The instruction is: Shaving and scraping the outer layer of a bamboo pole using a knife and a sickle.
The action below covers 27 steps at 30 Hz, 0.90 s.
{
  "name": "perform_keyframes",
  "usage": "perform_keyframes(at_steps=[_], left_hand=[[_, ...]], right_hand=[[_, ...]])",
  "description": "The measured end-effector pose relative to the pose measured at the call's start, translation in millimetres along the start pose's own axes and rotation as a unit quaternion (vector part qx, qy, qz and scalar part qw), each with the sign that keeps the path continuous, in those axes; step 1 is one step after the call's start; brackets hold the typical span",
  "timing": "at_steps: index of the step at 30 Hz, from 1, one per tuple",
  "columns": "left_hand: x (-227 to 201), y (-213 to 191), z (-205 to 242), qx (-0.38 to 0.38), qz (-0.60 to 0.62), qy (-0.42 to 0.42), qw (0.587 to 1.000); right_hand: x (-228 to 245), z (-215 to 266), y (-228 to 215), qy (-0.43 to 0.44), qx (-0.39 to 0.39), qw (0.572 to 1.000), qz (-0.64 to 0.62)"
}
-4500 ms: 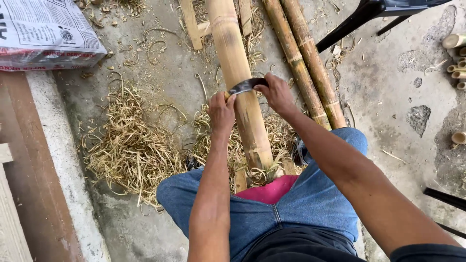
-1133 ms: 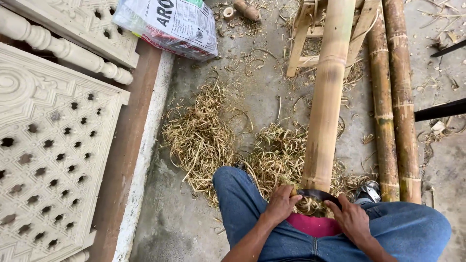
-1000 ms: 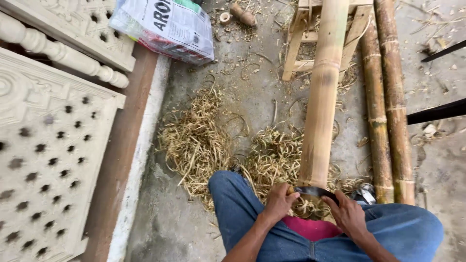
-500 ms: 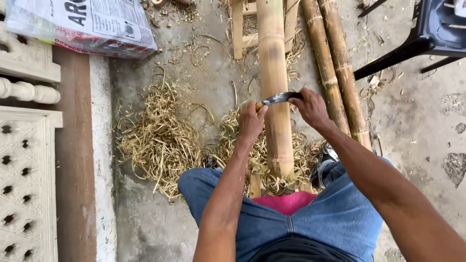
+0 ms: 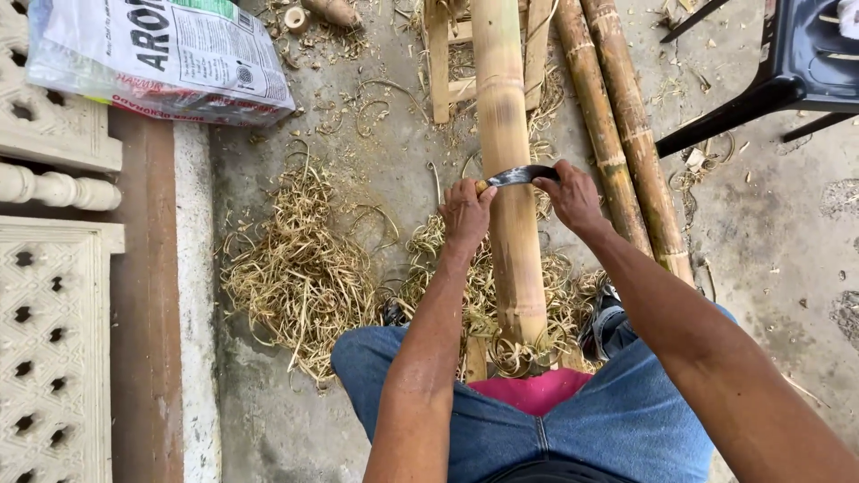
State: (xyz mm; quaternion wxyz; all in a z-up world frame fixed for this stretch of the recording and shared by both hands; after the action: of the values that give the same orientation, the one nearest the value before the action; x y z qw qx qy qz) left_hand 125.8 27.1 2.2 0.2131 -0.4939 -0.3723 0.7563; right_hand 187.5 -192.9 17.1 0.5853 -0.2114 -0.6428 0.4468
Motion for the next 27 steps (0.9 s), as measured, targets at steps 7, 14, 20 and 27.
perform_keyframes(at_steps=[7,14,20,27], left_hand=[[-17.4,3.0,-14.6,-0.014,-0.038,0.026,0.999],[-9.9,5.0,31.7,-0.064,-0.047,0.074,0.994],[0.6,-2.7,94.2,-0.107,-0.057,0.132,0.984],[38.7,20.5,193.0,-0.034,-0.042,0.116,0.992]], right_hand=[[-7.2,-13.4,4.9,0.004,0.014,1.0,-0.016],[8.9,31.3,-7.4,-0.031,-0.03,0.999,-0.011],[17.7,92.3,-0.9,-0.001,-0.023,0.999,-0.047],[22.9,194.7,5.7,-0.011,0.019,1.0,0.017]])
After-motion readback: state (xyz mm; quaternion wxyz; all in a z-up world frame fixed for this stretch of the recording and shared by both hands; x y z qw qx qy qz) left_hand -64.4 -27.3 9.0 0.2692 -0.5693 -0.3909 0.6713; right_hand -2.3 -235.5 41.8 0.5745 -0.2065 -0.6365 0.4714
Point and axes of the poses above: each hand's wrist, its own z-axis away from the middle knuckle, its own y-axis out of the palm, x = y × z, the point moved 7 cm from there along -z, towards the middle knuckle, and after that the axes turned 8 degrees about -y, right-handed, at the moved point
